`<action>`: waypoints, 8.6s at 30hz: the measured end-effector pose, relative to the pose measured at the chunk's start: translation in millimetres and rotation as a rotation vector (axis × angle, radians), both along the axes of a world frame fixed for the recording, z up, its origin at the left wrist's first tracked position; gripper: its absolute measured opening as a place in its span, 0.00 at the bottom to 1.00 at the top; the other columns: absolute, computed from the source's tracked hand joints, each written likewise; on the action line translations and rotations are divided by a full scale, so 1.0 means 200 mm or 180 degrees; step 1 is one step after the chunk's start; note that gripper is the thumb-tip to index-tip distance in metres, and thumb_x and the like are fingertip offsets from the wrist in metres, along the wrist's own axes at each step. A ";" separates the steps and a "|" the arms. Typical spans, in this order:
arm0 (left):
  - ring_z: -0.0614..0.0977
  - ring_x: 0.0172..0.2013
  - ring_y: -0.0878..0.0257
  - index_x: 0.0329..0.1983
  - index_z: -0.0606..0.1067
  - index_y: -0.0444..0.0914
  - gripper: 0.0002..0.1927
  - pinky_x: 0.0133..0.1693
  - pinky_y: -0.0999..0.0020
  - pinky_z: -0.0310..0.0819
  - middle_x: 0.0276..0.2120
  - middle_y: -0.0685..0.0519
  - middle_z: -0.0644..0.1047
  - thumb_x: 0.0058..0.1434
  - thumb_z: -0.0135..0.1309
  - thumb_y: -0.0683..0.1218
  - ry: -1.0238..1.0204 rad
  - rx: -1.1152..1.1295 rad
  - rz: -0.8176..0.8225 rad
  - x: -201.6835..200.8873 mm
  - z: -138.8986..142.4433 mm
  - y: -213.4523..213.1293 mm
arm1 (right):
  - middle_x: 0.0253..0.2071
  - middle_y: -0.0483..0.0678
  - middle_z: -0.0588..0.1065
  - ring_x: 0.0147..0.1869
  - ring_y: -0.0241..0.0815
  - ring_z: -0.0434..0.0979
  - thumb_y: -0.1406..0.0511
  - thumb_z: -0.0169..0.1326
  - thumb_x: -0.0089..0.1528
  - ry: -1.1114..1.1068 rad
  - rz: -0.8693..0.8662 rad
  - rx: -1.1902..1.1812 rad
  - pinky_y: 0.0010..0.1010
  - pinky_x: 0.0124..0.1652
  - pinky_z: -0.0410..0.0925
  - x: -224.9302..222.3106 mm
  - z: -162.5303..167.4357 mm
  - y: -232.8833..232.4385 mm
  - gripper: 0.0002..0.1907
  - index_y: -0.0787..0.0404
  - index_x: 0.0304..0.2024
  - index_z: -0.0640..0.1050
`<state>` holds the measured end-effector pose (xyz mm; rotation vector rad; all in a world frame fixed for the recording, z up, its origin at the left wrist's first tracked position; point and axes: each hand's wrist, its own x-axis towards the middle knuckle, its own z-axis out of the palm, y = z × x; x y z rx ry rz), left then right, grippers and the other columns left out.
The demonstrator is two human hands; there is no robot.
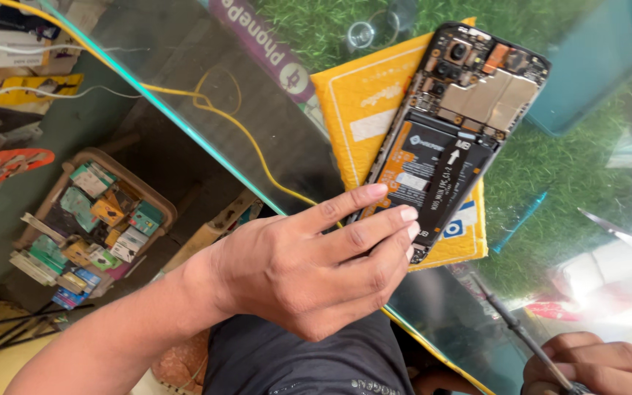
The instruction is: The person uses a screwdriver to pry and lift a flexible ribbon cable from the motherboard of a disassembled smartphone. The person holds the phone steady with one hand while working the tool under the cable with the other, then lifts the cable away from the board.
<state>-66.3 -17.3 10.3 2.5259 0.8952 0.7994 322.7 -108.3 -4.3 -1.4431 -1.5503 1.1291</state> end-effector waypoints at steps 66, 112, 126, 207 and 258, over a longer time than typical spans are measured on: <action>0.76 0.61 0.57 0.47 0.79 0.38 0.08 0.66 0.56 0.72 0.50 0.53 0.76 0.69 0.52 0.44 0.0220 -0.0237 0.0052 0.00 -0.03 0.07 | 0.37 0.50 0.76 0.33 0.41 0.77 0.79 0.63 0.52 0.1420 0.0483 0.0059 0.36 0.31 0.75 -0.06 -0.23 -0.05 0.26 0.59 0.52 0.75; 0.78 0.59 0.57 0.46 0.78 0.39 0.06 0.64 0.57 0.73 0.50 0.53 0.77 0.68 0.56 0.43 0.0027 -0.0565 0.0108 0.06 0.05 0.12 | 0.38 0.45 0.76 0.37 0.40 0.77 0.78 0.61 0.55 0.1151 0.0136 0.0099 0.41 0.40 0.77 -0.16 -0.11 0.00 0.21 0.57 0.49 0.75; 0.77 0.62 0.56 0.51 0.78 0.36 0.09 0.67 0.55 0.70 0.54 0.52 0.76 0.70 0.55 0.43 0.0155 -0.0799 0.0164 0.11 0.11 0.07 | 0.37 0.46 0.76 0.36 0.40 0.80 0.72 0.66 0.54 0.0843 0.0342 0.0651 0.38 0.37 0.79 -0.13 -0.12 -0.02 0.19 0.61 0.46 0.75; 0.78 0.60 0.56 0.51 0.77 0.36 0.10 0.66 0.55 0.71 0.53 0.51 0.76 0.68 0.56 0.42 0.0109 -0.0764 0.0205 0.11 0.14 0.10 | 0.35 0.48 0.74 0.32 0.39 0.75 0.74 0.62 0.61 0.1310 -0.1438 0.0852 0.31 0.36 0.74 -0.16 -0.15 -0.17 0.15 0.62 0.44 0.69; 0.78 0.44 0.51 0.35 0.75 0.38 0.05 0.45 0.57 0.73 0.39 0.49 0.75 0.55 0.53 0.39 0.0122 -0.0208 0.0686 1.31 0.40 0.06 | 0.44 0.52 0.75 0.46 0.40 0.77 0.76 0.66 0.58 -0.0487 -0.1953 0.1124 0.27 0.51 0.72 0.19 0.19 -0.36 0.19 0.68 0.49 0.74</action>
